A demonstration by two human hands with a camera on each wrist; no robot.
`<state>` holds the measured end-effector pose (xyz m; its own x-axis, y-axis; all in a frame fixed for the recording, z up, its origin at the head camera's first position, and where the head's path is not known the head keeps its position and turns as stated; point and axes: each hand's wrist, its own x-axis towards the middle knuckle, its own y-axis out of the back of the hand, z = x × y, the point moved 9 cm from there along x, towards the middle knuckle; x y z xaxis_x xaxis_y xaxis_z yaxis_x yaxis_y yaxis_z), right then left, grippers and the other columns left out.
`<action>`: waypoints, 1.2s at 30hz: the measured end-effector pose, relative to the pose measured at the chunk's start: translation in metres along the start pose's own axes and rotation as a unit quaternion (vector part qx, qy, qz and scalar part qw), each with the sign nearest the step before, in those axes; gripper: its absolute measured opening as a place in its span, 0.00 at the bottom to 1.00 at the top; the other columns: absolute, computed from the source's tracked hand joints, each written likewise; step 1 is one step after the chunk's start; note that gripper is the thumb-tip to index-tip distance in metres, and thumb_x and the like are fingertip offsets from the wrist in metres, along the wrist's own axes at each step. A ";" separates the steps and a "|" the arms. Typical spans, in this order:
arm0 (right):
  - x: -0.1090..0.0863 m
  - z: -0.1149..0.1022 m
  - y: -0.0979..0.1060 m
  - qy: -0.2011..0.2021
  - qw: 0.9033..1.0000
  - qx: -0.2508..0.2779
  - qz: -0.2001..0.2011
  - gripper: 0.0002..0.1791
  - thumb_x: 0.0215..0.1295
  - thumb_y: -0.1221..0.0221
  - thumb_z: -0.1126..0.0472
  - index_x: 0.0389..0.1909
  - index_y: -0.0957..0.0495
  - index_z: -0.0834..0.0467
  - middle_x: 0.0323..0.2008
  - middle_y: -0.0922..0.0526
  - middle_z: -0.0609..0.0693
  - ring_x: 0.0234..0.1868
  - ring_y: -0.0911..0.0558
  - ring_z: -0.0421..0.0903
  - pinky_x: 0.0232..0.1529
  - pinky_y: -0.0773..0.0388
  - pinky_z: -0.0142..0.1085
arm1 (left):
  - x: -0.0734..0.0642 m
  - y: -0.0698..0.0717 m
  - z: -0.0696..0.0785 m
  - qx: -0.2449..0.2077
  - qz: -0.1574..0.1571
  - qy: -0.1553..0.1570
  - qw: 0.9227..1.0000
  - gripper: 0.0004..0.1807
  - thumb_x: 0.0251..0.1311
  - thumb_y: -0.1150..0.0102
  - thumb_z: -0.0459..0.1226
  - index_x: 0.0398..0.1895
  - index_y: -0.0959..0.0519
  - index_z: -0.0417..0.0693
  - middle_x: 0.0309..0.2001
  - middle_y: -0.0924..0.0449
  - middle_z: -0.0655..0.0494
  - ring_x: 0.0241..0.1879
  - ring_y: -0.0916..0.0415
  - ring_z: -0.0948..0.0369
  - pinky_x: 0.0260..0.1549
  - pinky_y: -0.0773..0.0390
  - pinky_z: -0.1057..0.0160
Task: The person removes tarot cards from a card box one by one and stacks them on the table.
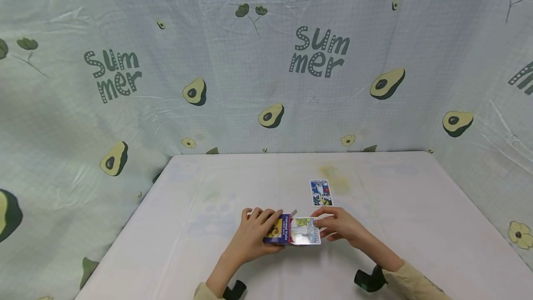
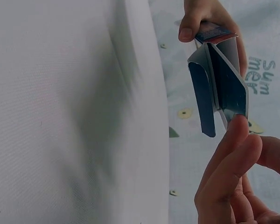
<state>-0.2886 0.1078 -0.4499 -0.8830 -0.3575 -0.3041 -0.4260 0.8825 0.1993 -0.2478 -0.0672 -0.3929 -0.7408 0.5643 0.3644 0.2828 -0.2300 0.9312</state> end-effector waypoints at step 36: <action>-0.010 0.006 0.030 -0.013 1.000 0.018 0.016 0.24 0.55 0.42 0.51 0.49 0.28 0.62 0.30 0.20 0.44 0.27 0.22 0.39 0.25 0.29 0.30 | -0.003 0.005 -0.005 0.000 0.017 -0.003 1.000 0.44 0.35 0.36 0.60 0.60 0.34 0.57 0.49 0.28 0.61 0.40 0.37 0.63 0.46 0.39 0.51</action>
<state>-0.2911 0.1398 -0.4463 -0.8907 -0.3206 -0.3223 -0.3890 0.9044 0.1754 -0.2474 -0.0734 -0.3896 -0.7268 0.5610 0.3964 0.3076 -0.2501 0.9180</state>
